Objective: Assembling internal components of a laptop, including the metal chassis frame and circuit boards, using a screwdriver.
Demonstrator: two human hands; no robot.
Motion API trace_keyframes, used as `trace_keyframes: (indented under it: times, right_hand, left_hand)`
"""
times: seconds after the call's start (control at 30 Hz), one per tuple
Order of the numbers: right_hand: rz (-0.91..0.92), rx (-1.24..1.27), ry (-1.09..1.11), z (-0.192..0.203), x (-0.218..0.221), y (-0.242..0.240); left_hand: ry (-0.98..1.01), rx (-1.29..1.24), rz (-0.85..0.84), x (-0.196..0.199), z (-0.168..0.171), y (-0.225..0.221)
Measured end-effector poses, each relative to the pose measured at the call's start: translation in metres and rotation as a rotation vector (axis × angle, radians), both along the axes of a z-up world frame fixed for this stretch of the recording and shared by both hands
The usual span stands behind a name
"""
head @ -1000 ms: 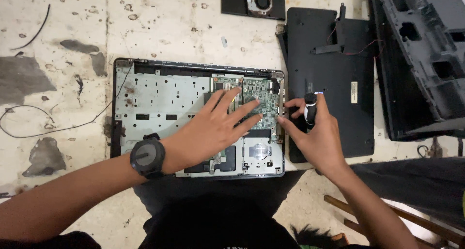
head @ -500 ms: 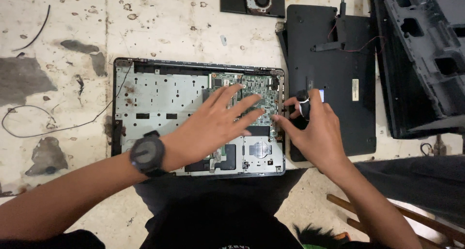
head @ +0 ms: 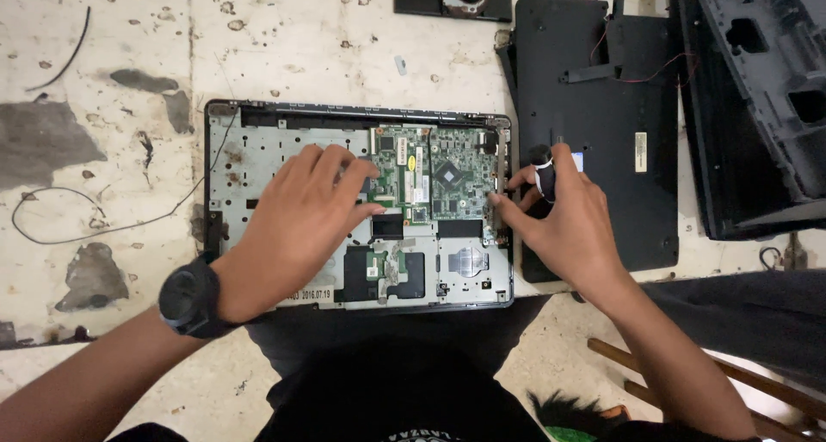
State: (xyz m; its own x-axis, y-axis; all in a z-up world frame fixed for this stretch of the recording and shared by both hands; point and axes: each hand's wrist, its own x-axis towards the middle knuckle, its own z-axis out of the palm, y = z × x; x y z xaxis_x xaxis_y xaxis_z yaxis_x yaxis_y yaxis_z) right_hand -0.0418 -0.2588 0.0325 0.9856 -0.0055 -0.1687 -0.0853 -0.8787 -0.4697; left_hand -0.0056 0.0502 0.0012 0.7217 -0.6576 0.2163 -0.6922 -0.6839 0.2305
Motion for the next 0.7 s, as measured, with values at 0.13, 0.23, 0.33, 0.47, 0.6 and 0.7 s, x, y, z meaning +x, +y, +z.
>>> trace_keyframes:
  times: [0.13, 0.23, 0.33, 0.47, 0.6, 0.7]
  right_hand:
    - [-0.034, 0.039, 0.01, 0.004, 0.0, 0.0]
    - [-0.061, 0.066, 0.018, 0.006, -0.001, -0.002]
    - [-0.044, 0.027, 0.009, 0.001, -0.002, -0.005]
    - [-0.018, -0.052, 0.047, -0.003, -0.003, -0.007]
    - [0.015, -0.167, 0.017, -0.012, -0.005, -0.009]
    - [0.071, -0.133, -0.072, -0.008, -0.004, -0.009]
  left_hand:
    - [0.003, -0.036, 0.011, -0.002, -0.001, -0.004]
    - [0.037, -0.078, 0.037, -0.004, -0.001, -0.007]
    - [0.071, -0.101, 0.066, -0.004, -0.002, -0.009]
    - [0.02, -0.115, 0.073, -0.004, -0.005, -0.007]
    - [-0.023, -0.091, 0.058, -0.001, -0.002, -0.006]
    - [-0.081, -0.038, 0.028, 0.001, 0.003, -0.008]
